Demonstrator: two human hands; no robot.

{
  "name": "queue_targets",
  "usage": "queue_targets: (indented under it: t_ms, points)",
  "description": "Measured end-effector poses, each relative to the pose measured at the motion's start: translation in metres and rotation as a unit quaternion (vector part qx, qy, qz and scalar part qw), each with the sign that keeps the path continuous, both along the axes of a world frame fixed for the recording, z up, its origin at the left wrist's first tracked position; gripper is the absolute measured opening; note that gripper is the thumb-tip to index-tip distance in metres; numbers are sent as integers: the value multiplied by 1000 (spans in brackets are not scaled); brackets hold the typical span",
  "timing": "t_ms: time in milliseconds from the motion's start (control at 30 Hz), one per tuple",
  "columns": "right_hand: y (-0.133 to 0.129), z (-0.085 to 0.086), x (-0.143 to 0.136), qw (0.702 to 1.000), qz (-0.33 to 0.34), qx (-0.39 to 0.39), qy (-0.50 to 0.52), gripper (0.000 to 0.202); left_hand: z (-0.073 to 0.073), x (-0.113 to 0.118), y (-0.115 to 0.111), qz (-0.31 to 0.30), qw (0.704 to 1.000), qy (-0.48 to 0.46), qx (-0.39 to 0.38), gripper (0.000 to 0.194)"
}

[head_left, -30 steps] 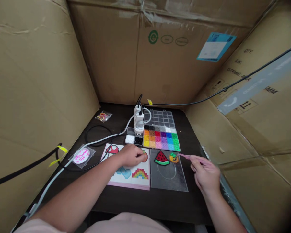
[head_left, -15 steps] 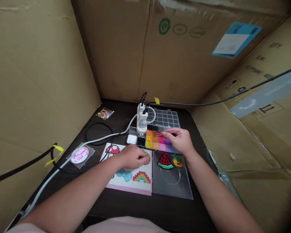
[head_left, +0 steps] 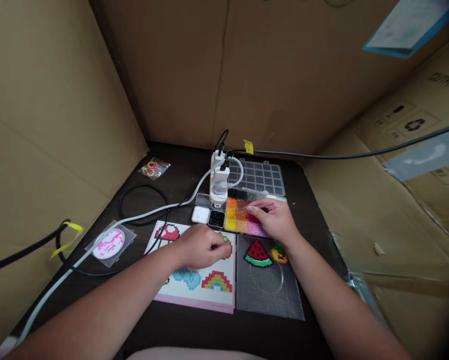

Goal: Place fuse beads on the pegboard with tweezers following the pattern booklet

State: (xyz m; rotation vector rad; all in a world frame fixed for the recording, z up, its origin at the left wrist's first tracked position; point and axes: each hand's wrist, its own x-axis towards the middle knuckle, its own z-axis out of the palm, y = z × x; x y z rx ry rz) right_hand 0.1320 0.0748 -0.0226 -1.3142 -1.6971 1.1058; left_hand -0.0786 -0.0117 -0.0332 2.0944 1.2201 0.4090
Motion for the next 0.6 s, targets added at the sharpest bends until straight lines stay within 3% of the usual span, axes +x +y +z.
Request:
queue_targets:
  t_ms: [600]
  points:
    - [3,-6,2,1000,-1,-3,2,20,0,0,0,3,1000,-2,-10,44]
